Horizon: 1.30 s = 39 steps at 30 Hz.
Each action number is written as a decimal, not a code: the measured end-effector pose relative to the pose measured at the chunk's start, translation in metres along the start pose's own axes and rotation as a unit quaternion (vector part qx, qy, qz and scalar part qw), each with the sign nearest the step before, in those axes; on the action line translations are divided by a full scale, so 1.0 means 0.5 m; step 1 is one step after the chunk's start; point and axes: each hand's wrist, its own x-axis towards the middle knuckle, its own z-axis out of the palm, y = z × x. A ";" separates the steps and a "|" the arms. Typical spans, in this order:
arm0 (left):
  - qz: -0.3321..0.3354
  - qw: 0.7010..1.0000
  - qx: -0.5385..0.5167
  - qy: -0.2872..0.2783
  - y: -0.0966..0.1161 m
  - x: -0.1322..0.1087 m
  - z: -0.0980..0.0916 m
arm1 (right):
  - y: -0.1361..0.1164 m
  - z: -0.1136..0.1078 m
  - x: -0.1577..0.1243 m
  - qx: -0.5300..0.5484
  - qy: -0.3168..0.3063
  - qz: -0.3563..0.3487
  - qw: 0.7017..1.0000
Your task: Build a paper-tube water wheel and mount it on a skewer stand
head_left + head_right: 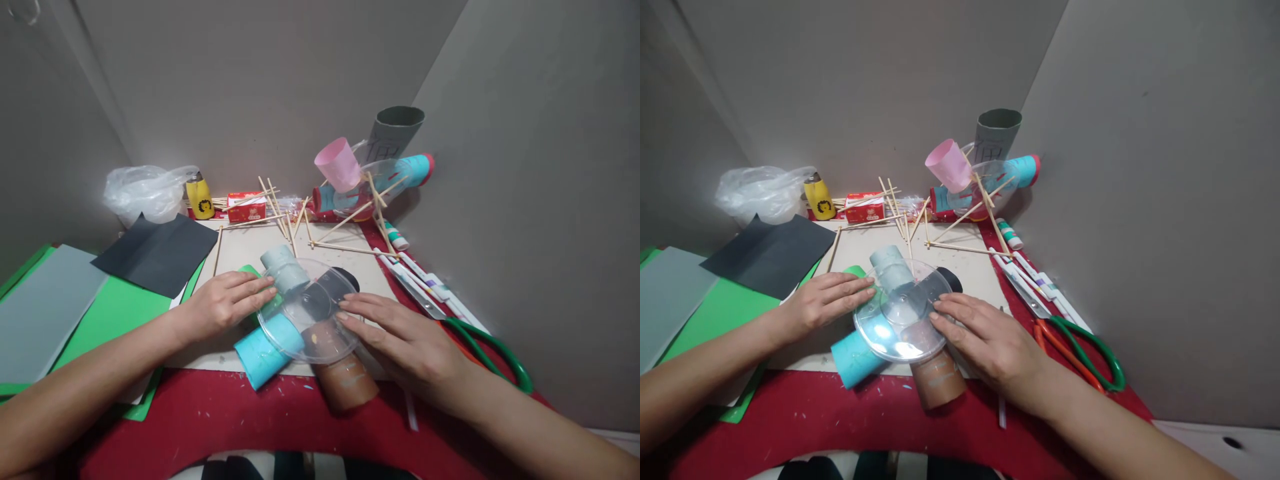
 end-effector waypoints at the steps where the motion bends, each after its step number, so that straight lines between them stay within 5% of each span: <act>1: 0.001 1.000 0.005 0.001 0.000 0.000 0.001 | 0.000 0.000 0.001 0.000 0.001 -0.003 1.000; 39: 0.040 0.998 0.055 0.018 0.002 0.003 0.011 | 0.000 0.017 -0.019 0.012 0.007 0.001 1.000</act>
